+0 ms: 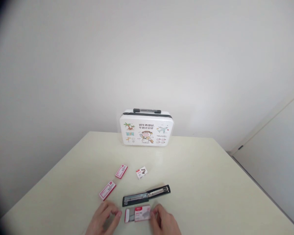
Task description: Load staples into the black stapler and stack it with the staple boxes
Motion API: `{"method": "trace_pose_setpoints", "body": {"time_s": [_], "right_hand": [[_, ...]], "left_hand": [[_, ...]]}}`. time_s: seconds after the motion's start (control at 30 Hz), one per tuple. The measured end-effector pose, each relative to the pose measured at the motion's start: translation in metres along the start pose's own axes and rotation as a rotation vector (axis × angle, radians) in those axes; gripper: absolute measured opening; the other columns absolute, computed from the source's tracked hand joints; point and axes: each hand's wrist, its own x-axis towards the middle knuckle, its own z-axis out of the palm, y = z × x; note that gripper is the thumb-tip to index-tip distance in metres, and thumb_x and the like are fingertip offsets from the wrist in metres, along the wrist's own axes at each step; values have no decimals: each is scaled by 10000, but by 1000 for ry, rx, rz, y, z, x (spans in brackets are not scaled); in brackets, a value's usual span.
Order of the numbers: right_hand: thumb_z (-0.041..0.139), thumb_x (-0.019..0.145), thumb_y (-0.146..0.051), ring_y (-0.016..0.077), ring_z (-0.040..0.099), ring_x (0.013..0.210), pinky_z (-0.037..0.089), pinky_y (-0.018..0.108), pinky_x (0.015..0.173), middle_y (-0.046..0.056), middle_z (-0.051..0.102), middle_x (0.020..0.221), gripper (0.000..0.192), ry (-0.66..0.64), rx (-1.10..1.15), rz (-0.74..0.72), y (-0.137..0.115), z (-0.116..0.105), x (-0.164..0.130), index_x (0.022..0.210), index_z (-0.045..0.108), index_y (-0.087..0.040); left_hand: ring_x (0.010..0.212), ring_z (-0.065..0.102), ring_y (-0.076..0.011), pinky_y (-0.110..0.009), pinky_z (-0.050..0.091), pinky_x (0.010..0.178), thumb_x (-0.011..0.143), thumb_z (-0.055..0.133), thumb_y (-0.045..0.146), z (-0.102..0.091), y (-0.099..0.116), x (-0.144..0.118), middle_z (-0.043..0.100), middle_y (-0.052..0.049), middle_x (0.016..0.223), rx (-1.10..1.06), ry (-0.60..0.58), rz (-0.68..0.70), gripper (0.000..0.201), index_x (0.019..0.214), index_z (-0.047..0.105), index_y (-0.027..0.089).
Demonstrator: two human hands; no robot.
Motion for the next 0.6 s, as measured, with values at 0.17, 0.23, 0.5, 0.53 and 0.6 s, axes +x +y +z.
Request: {"method": "trace_pose_setpoints", "body": {"time_s": [0.17, 0.23, 0.5, 0.53, 0.6], "right_hand": [[508, 903, -533, 141, 487, 577, 279, 251, 552, -32, 550, 612, 336, -99, 62, -36, 16, 20, 10, 835, 612, -221], [531, 885, -579, 136, 467, 554, 269, 256, 545, -42, 521, 577, 371, -61, 79, -23, 20, 20, 12, 824, 606, -221], [652, 800, -737, 121, 393, 508, 274, 252, 493, -62, 517, 693, 766, 49, 526, 92, 25, -39, 19, 1361, 472, -246], [671, 810, -707, 119, 401, 528, 280, 249, 502, -54, 533, 730, 758, 39, 560, 39, 19, -45, 23, 1379, 463, -251], [691, 844, -630, 117, 416, 580, 297, 245, 535, -41, 540, 769, 624, 14, 580, -78, 5, -51, 30, 1306, 530, -244]], "left_hand": [[764, 669, -191, -307, 486, 693, 991, 576, 356, 20, 13, 8, 678, 13, 756, 140, -55, 63, 257, 765, 640, 251], [745, 669, -187, -297, 475, 674, 997, 569, 357, 24, 18, 10, 671, 10, 740, 158, -19, 45, 288, 739, 624, 241], [897, 703, -239, -339, 514, 750, 958, 582, 416, 42, 22, 2, 740, -46, 1006, 150, 111, -13, 364, 1305, 651, 331], [904, 699, -250, -352, 510, 754, 940, 593, 402, 45, 22, 2, 739, -49, 1011, 169, 103, -39, 383, 1313, 650, 333], [924, 694, -258, -358, 502, 760, 915, 599, 373, 49, 24, 2, 739, -53, 1027, 186, 72, -84, 394, 1302, 661, 335]]}}
